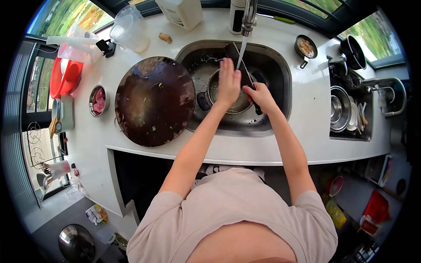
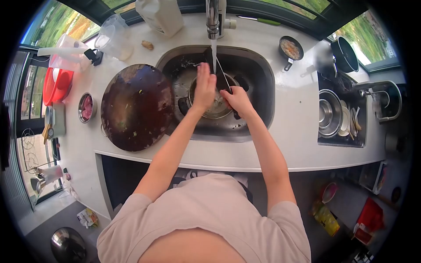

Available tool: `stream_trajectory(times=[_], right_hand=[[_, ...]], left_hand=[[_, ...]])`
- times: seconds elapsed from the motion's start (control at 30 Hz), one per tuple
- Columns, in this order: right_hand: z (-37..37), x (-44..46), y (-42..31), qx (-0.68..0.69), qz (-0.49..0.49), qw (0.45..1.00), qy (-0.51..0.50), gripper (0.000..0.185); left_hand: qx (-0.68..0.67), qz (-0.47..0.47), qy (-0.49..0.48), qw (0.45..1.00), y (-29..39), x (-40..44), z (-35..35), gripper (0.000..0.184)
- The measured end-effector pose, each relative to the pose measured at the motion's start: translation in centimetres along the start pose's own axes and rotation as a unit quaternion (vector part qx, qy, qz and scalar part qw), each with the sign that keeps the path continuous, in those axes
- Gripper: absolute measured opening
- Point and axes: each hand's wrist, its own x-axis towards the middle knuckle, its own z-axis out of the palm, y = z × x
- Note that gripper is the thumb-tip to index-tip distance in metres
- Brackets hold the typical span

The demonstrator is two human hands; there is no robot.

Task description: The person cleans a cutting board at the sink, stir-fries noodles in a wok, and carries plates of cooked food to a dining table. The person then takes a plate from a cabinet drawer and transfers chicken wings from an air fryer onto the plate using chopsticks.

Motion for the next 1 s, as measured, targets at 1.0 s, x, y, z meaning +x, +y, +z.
stream_trajectory(times=[1.0], right_hand=[[-26.2,-29.6,5.2,-0.135,-0.064,0.906,0.397,0.024]], left_hand=[[0.253,0.034,-0.097,0.962,17.3,-3.4,18.0,0.034]])
